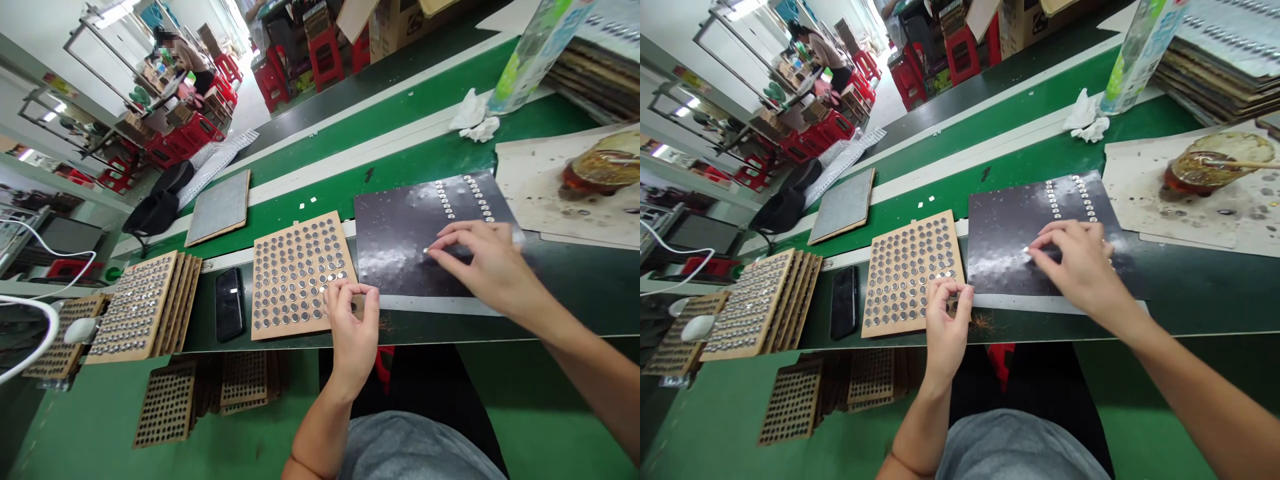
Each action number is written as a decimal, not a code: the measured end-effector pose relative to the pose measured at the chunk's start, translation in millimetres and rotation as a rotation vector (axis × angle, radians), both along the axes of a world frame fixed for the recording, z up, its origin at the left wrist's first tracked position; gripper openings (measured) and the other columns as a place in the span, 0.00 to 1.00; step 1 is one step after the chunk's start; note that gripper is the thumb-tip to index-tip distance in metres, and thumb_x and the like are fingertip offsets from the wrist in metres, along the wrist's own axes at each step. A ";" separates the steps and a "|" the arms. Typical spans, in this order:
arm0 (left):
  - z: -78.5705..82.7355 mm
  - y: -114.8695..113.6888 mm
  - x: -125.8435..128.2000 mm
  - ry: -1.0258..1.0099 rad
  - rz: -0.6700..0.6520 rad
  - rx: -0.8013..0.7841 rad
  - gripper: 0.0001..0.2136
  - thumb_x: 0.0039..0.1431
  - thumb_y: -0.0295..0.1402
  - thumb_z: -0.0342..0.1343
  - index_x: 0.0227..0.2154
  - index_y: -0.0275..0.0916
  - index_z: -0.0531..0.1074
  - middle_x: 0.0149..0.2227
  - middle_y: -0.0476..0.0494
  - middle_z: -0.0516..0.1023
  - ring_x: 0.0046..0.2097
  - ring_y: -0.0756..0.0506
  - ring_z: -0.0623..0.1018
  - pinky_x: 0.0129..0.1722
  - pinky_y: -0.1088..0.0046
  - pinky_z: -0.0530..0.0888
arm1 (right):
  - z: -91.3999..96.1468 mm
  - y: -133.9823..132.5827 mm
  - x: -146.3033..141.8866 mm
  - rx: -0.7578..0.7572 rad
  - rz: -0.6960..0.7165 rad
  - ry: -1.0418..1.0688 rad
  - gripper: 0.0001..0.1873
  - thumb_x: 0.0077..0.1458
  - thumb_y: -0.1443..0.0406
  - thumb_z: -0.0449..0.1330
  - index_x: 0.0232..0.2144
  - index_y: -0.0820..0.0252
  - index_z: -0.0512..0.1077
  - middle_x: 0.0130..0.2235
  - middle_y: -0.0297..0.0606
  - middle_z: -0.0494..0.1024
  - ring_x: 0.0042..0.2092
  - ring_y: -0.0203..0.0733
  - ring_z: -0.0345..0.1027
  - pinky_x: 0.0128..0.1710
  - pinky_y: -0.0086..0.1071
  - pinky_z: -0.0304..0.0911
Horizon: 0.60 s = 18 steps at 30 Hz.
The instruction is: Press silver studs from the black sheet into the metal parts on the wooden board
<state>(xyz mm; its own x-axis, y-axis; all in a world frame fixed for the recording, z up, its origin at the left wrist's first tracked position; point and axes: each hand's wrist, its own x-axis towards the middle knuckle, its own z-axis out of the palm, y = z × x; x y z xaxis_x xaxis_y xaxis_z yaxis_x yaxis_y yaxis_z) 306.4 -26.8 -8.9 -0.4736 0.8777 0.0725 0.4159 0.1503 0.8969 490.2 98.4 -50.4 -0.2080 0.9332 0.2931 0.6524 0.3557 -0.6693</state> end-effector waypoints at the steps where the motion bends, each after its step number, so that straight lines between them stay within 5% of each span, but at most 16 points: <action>1: 0.6 1.0 2.5 -0.035 -0.011 -0.004 0.06 0.64 0.34 0.57 0.31 0.41 0.74 0.39 0.44 0.70 0.47 0.43 0.72 0.53 0.60 0.66 | 4.0 -13.4 -6.2 0.021 0.035 0.035 0.21 0.60 0.47 0.59 0.29 0.57 0.78 0.43 0.43 0.79 0.48 0.54 0.65 0.45 0.48 0.56; 7: 6.0 -0.7 5.9 -0.299 -0.113 -0.006 0.10 0.64 0.40 0.58 0.31 0.40 0.74 0.37 0.45 0.70 0.43 0.45 0.72 0.47 0.66 0.68 | 35.4 -75.4 -36.5 0.124 0.145 0.269 0.07 0.64 0.61 0.59 0.35 0.54 0.75 0.43 0.39 0.78 0.48 0.49 0.67 0.47 0.44 0.65; 12: 7.3 -6.7 2.7 -0.394 -0.161 0.010 0.15 0.64 0.46 0.58 0.30 0.40 0.73 0.36 0.46 0.70 0.41 0.46 0.72 0.42 0.70 0.69 | 41.4 -87.9 -43.8 0.260 0.130 0.250 0.02 0.63 0.66 0.60 0.37 0.54 0.73 0.43 0.40 0.77 0.48 0.49 0.65 0.47 0.46 0.66; 18: 13.5 -7.8 8.6 -0.354 -0.164 0.036 0.14 0.66 0.45 0.56 0.30 0.40 0.70 0.36 0.46 0.68 0.41 0.46 0.71 0.43 0.69 0.68 | 39.3 -97.4 -50.7 0.387 0.058 0.205 0.07 0.61 0.70 0.62 0.41 0.53 0.72 0.42 0.40 0.77 0.45 0.49 0.67 0.45 0.46 0.67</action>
